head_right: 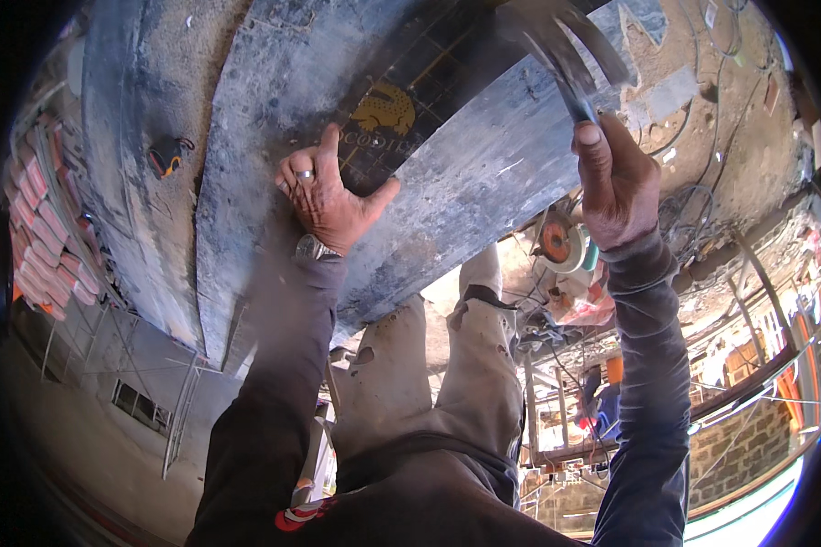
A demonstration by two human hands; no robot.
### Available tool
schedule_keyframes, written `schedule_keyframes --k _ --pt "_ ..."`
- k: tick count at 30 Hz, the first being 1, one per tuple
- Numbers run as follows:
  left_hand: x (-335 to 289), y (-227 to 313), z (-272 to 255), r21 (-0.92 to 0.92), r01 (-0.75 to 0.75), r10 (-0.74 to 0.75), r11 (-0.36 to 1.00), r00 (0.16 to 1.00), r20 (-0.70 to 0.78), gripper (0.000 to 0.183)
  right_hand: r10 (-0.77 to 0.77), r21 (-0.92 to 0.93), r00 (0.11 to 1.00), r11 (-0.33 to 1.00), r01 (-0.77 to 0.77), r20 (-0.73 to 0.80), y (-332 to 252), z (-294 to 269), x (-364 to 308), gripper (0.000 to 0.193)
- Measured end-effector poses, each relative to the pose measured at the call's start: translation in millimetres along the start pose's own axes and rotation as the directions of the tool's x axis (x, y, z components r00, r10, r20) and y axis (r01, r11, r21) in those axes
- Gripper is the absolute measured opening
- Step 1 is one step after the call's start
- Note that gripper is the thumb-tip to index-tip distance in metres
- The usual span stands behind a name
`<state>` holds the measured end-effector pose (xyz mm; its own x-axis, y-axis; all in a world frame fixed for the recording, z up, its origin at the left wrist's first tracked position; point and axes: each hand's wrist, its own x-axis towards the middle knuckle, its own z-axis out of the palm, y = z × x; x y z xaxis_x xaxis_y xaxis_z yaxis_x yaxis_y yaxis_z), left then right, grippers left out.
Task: The person uses a hammer to repeatedly strike a long metal bar resting on a concrete surface. The person adjusts the position of the bar and the hammering location multiple times while working in a construction environment.
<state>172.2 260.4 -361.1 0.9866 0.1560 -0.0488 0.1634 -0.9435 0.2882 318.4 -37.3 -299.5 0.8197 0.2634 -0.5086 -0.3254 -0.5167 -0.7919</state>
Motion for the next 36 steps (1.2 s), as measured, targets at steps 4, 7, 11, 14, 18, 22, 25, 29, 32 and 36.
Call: schedule_keyframes --k 4,7,11,14,18,22,25,29,32,36 --pt "0 3 4 0.009 0.003 -0.003 1.000 1.000 0.003 0.096 -0.099 -0.175 0.995 0.980 0.099 0.011 10 6 1 0.039" --pt "-1 1 5 -0.007 -0.003 0.003 1.000 1.000 -0.014 0.096 -0.078 -0.135 0.997 0.988 0.076 -0.008 15 10 1 0.043" --pt "0 0 3 0.009 0.005 -0.005 1.000 1.000 -0.016 0.097 -0.010 -0.050 1.000 0.999 0.011 0.005 20 9 2 0.047" --pt "0 1 -3 -0.053 0.000 -0.003 0.999 0.999 -0.049 0.094 -0.027 -0.008 1.000 1.000 0.027 0.010 18 9 5 0.048" --pt "-6 0 -21 -0.411 0.085 -0.132 0.907 0.988 -0.086 0.043 -0.016 0.080 0.999 0.997 0.012 0.044 15 5 5 0.047" --pt "-16 10 -39 -0.685 0.212 -0.254 0.697 0.966 0.040 0.029 -0.007 0.128 0.999 0.992 0.001 0.049 14 5 4 0.048" --pt "3 32 -49 -0.828 0.239 -0.221 0.508 0.965 0.143 0.027 -0.023 0.062 1.000 0.998 0.022 0.009 15 6 3 0.052" --pt "55 75 -42 -0.955 0.204 -0.236 0.214 0.960 0.152 0.015 -0.033 0.051 0.999 0.998 0.032 0.021 13 5 5 0.055" --pt "95 91 -3 -0.977 -0.092 -0.207 0.191 0.969 -0.132 0.010 -0.027 0.124 0.999 0.992 0.024 0.022 18 4 6 0.051" --pt "134 107 8 -0.943 -0.159 -0.313 0.293 0.916 -0.252 0.012 -0.073 0.215 0.997 0.974 0.069 0.010 25 10 8 0.043"
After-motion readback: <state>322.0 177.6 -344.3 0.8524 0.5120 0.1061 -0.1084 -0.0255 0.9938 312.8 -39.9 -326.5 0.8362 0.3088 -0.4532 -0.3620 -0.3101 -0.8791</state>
